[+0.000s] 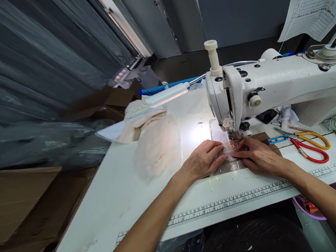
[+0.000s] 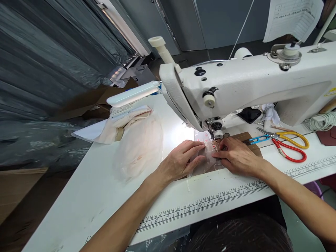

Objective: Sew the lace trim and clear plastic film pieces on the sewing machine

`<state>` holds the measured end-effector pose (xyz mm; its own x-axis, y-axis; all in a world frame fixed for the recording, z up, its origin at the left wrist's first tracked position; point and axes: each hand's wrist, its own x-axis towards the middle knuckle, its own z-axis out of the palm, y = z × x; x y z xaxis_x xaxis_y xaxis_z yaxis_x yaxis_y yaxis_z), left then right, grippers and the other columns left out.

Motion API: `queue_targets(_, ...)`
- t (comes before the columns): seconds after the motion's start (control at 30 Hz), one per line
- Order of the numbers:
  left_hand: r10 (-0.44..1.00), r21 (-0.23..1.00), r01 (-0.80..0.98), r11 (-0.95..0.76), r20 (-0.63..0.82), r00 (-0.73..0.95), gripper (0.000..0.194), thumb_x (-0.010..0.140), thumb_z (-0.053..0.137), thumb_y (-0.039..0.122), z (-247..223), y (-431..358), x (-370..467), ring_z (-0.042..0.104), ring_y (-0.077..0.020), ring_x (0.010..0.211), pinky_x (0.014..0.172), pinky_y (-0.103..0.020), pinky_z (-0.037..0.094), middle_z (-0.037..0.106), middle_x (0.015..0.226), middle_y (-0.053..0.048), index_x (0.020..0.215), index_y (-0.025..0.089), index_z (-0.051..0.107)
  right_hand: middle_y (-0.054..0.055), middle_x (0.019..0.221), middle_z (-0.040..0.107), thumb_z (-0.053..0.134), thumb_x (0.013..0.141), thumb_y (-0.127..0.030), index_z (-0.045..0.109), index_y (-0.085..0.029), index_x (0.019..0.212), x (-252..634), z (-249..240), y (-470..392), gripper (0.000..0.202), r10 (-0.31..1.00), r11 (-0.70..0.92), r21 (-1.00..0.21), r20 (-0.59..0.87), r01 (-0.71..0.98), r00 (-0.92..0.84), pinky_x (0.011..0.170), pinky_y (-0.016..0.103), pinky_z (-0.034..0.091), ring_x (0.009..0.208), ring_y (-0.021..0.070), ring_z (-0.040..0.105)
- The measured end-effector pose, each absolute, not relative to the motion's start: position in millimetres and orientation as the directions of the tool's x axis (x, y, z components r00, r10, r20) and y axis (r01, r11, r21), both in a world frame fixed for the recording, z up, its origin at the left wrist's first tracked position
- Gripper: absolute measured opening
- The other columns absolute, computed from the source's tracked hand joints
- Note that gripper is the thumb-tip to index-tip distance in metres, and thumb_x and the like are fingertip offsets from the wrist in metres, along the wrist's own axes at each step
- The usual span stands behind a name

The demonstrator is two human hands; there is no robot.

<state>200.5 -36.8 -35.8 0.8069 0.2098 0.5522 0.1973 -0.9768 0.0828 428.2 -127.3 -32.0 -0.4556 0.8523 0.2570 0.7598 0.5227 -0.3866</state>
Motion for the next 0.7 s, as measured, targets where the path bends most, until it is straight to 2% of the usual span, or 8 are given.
queue_targets(0.17, 0.221, 0.079, 0.211, -0.974, 0.52, 0.825, 0.026, 0.102, 0.04, 0.033, -36.5, -36.8, 200.7, 0.061, -0.0192, 0.084, 0.071, -0.038, 0.056, 0.064, 0.098, -0.01, 0.118, 0.015, 0.051, 0.01, 0.105, 0.055, 0.052, 0.089, -0.014, 0.07, -0.027, 0.115, 428.1, -34.0, -127.0, 0.034, 0.856, 0.517, -0.389, 0.257, 0.763, -0.449, 0.081, 0.036, 0.051, 0.096, 0.0205, 0.053)
queue_targets(0.3, 0.243, -0.01, 0.28, -0.96, 0.469, 0.849, 0.035, 0.103, 0.035, 0.04, -36.5, -38.1, 202.7, 0.057, -0.0191, 0.077, 0.064, -0.036, 0.05, 0.062, 0.097, -0.01, 0.123, 0.015, 0.05, 0.01, 0.106, 0.055, 0.051, 0.09, -0.015, 0.07, -0.026, 0.116, 428.2, -35.1, -126.8, 0.035, 0.854, 0.521, -0.404, 0.265, 0.752, -0.449, 0.082, 0.037, 0.051, 0.097, 0.021, 0.053)
queue_targets(0.43, 0.268, -0.069, 0.33, -0.941, 0.442, 0.856, 0.039, 0.103, 0.03, 0.041, -34.8, -40.8, 206.3, 0.054, -0.0191, 0.074, 0.062, -0.035, 0.046, 0.061, 0.097, -0.011, 0.118, 0.014, 0.055, 0.011, 0.105, 0.056, 0.051, 0.088, -0.012, 0.071, -0.024, 0.115, 428.1, -34.1, -126.8, 0.036, 0.852, 0.523, -0.419, 0.269, 0.743, -0.448, 0.082, 0.037, 0.051, 0.096, 0.0208, 0.053)
queue_targets(0.6, 0.25, -0.097, 0.309, -0.946, 0.388, 0.887, 0.04, 0.103, 0.032, 0.039, -30.2, -38.5, 210.3, 0.057, -0.0231, 0.085, 0.067, -0.037, 0.046, 0.063, 0.116, -0.015, 0.109, 0.011, 0.059, 0.01, 0.103, 0.056, 0.053, 0.086, -0.011, 0.071, -0.023, 0.115, 427.3, -33.3, -127.0, 0.037, 0.857, 0.515, -0.44, 0.276, 0.736, -0.434, 0.082, 0.036, 0.051, 0.094, 0.0207, 0.053)
queue_targets(0.7, 0.223, -0.137, 0.287, -0.948, 0.355, 0.908, 0.042, 0.103, 0.031, 0.04, -26.8, -31.6, 212.8, 0.057, -0.0235, 0.084, 0.066, -0.037, 0.046, 0.064, 0.118, -0.014, 0.108, 0.011, 0.061, 0.012, 0.104, 0.055, 0.054, 0.085, -0.01, 0.071, -0.021, 0.117, 425.7, -34.2, -125.2, 0.038, 0.865, 0.501, -0.454, 0.286, 0.737, -0.412, 0.081, 0.037, 0.052, 0.094, 0.0215, 0.054)
